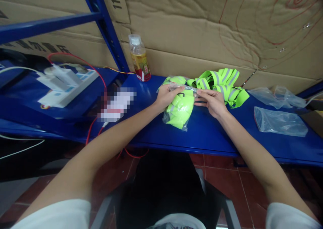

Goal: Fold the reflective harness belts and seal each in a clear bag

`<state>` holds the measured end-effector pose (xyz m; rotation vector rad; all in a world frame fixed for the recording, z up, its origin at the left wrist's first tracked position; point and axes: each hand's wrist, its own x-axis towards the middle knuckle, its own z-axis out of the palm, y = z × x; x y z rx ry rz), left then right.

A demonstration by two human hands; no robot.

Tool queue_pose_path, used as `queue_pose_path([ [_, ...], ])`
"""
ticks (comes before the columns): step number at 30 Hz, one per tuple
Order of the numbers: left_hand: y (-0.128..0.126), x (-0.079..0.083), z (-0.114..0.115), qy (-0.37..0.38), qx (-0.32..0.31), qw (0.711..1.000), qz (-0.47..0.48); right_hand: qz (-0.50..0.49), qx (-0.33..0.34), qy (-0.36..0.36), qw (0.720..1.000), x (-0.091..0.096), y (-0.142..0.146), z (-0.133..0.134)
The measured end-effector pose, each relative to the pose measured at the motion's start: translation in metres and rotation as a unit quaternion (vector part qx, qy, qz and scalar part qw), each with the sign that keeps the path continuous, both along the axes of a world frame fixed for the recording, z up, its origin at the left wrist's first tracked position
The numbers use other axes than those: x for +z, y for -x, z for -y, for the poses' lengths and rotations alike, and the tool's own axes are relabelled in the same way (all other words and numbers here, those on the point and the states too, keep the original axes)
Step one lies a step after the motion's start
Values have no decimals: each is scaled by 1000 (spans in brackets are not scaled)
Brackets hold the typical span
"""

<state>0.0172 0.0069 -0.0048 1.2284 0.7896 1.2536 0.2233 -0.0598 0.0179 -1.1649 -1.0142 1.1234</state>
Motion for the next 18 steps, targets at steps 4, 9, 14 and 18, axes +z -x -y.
queue_pose_path([
  [4,1,2,0,12,11,1000,-10,-10,10,16,1000,-1,-4,-1],
  [9,3,5,2,24,3,1000,-13,-6,24,13,1000,-1,-10,-3],
  [14,3,6,3,38,4,999,-13,2,21,2,1000,-4,-11,-5],
  [18,2,6,3,21,4,1000,-11,13,14,-15,1000,-3,-7,-4],
])
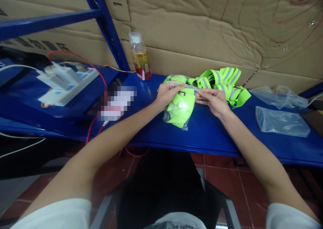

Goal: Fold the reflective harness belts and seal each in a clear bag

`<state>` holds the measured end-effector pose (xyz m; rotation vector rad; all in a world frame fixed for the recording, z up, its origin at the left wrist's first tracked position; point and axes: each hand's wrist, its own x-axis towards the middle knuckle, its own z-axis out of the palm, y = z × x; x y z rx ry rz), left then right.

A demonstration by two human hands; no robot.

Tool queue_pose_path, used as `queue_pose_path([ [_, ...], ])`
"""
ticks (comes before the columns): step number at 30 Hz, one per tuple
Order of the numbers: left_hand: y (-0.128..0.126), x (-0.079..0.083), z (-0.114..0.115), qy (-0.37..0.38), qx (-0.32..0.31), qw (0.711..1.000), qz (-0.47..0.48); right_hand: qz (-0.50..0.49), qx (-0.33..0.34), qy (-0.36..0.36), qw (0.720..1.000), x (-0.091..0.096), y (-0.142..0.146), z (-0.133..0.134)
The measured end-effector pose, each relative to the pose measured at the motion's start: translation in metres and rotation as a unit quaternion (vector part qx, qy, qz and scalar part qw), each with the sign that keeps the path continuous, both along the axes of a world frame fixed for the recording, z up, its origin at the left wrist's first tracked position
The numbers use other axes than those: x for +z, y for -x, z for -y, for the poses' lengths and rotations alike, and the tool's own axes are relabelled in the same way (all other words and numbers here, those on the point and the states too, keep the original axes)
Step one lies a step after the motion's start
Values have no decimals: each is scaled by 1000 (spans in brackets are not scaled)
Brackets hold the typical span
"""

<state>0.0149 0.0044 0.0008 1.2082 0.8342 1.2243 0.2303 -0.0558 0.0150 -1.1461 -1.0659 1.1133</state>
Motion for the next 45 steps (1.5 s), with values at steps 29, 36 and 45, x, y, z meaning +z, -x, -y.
queue_pose_path([
  [29,1,3,9,-84,-31,994,-60,84,2,-20,996,3,6,6],
  [36,-1,1,10,-83,-44,994,-48,90,-1,-37,995,2,1,4],
  [45,-1,-1,7,-104,-49,992,-50,85,10,11,996,3,7,6],
])
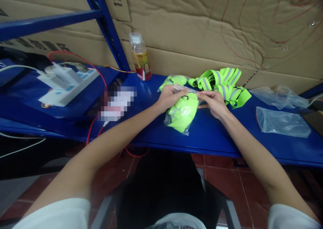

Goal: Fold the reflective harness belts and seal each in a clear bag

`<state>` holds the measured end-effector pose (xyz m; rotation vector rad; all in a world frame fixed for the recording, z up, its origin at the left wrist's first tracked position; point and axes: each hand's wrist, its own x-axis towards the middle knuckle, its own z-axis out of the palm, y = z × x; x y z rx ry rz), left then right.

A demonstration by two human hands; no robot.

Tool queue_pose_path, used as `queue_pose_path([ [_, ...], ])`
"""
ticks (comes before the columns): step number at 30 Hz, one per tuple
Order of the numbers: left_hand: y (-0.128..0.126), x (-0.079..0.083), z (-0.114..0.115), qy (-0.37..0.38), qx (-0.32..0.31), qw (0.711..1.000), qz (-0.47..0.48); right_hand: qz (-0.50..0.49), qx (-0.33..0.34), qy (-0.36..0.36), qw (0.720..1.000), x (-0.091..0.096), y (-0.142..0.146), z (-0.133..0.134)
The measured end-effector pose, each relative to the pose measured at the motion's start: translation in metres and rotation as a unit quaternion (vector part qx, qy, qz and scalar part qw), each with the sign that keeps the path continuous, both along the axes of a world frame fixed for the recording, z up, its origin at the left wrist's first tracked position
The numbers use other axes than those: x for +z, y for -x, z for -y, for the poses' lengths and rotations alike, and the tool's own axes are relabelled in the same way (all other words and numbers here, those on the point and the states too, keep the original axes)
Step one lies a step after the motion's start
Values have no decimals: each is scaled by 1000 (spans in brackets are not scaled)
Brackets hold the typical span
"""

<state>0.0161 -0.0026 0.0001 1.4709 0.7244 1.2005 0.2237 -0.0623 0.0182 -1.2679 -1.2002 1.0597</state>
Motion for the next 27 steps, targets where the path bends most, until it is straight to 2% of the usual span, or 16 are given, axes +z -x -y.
queue_pose_path([
  [9,-3,-1,4,28,-10,1000,4,4,-2,-43,999,-5,-2,-3],
  [15,-4,0,4,77,-25,997,-2,30,-14,-68,997,-5,-2,-2],
  [19,-2,2,1,89,10,996,4,39,-35,-85,995,-4,-3,-2],
  [23,-1,0,-4,110,37,993,37,27,-58,-35,997,-4,-4,-5],
  [27,-1,-2,-1,100,4,994,47,7,-30,27,999,-3,-3,-5],
])
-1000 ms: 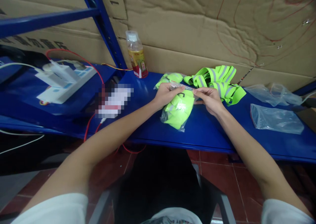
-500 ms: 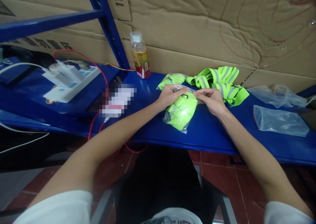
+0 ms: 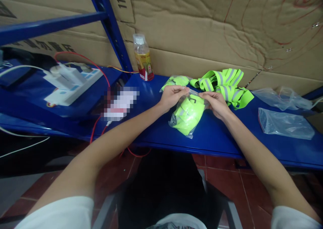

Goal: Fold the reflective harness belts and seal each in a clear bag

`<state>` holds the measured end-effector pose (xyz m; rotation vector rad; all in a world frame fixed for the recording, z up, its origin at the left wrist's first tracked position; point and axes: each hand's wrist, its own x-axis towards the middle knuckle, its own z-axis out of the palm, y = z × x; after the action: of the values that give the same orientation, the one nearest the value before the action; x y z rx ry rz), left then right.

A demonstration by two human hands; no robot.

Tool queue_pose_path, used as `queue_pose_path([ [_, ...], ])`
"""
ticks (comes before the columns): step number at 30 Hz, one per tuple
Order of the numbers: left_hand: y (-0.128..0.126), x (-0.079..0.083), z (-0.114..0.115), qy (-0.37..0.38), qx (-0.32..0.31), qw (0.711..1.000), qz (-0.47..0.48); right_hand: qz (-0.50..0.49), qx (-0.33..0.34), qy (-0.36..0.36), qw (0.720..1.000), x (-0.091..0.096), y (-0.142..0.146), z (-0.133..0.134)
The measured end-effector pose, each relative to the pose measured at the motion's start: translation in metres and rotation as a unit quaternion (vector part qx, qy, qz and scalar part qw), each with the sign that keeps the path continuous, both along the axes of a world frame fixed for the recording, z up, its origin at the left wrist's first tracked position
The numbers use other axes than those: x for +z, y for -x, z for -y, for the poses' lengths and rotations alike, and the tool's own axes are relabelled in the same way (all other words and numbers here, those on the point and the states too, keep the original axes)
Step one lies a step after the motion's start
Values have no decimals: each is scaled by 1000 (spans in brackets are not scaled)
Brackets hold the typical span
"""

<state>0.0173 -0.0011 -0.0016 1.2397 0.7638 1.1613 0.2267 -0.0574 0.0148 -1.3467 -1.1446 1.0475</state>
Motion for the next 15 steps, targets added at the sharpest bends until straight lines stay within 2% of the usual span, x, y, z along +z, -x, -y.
queue_pose_path([
  [6,1,1,3,-19,-18,1000,5,-9,35,-33,999,-1,2,3],
  [15,3,0,-4,8,-32,999,-33,30,20,-95,995,-5,-1,0],
])
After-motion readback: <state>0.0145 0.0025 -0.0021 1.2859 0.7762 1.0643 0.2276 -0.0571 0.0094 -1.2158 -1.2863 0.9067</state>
